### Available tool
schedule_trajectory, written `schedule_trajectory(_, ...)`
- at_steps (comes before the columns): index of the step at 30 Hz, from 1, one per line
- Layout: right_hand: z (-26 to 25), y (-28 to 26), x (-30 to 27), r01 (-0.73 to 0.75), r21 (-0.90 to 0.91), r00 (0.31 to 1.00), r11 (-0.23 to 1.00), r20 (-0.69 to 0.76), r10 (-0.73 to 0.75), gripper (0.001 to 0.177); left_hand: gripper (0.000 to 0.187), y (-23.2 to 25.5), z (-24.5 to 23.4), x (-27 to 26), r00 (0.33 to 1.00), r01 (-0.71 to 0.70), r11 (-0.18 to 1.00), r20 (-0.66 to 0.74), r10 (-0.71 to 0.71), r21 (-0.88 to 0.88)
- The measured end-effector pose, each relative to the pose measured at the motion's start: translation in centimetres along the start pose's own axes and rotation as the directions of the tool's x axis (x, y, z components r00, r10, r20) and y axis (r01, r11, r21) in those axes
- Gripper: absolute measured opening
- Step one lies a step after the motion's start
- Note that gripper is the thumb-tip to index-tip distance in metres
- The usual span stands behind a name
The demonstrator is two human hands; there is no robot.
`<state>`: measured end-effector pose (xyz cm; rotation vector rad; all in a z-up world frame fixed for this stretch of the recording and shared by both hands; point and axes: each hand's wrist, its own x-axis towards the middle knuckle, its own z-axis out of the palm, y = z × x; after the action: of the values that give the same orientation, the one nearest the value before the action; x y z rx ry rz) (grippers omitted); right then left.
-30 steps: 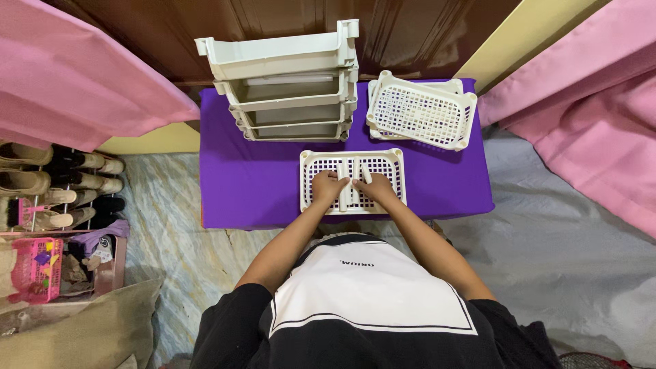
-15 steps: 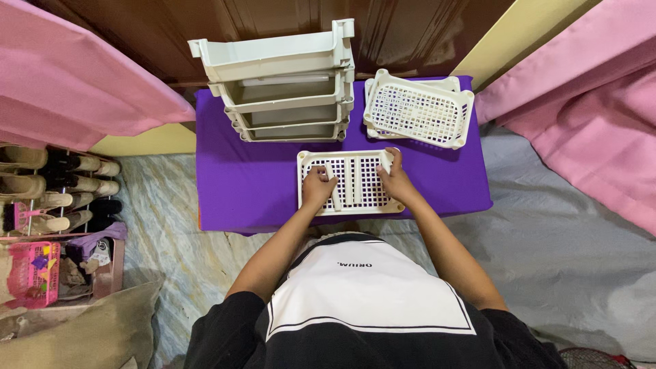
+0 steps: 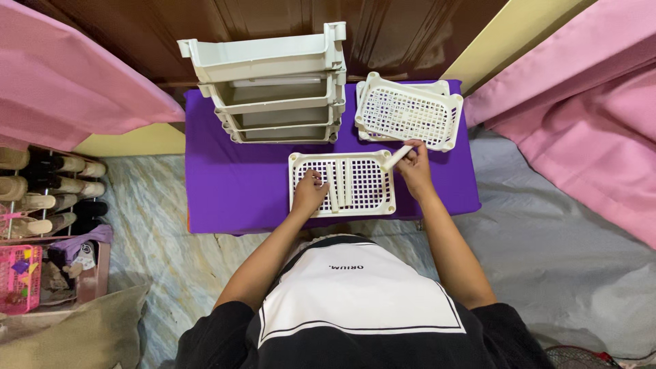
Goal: The person assembles a white plastic basket by inserting cylindrical connectors into the basket frame and attaching side panels. They repeatedly insert and remove connectors to align the pieces, then secure the frame by snapping the side panels into place.
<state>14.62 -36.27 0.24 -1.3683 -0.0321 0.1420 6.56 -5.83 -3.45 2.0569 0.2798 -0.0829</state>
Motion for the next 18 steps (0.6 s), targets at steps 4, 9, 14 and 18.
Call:
schedule_trajectory(4, -0.1, 0.5, 1.5, -0.017, -0.159, 0.987, 0.987, -0.161, -0.009, 0.026, 0.03, 3.1, -2.5, -1.7, 0.993, -0.111, 0.991, -0.032, 0.114, 0.077)
schedule_trajectory(9, -0.7, 1.0, 2.7, 0.04, -0.451, 0.985, 0.891, -0.132, -0.111, 0.019, 0.026, 5.0, -6.0, -3.0, 0.96, -0.198, 0.947, -0.146, 0.24, 0.254)
schedule_trajectory(14, -1.4, -0.4, 3.6, 0.099, -0.763, 0.994, 0.639, 0.047, -0.098, 0.025, 0.039, 3.4, -7.2, -3.5, 0.922, -0.19, 0.928, -0.267, 0.281, 0.32)
schedule_trajectory(18, -1.0, -2.1, 4.3, 0.144, -0.778, 0.982, 0.612, 0.191, 0.012, 0.02, 0.048, 1.2, -6.6, -3.2, 0.934, -0.185, 0.948, -0.253, 0.251, 0.259)
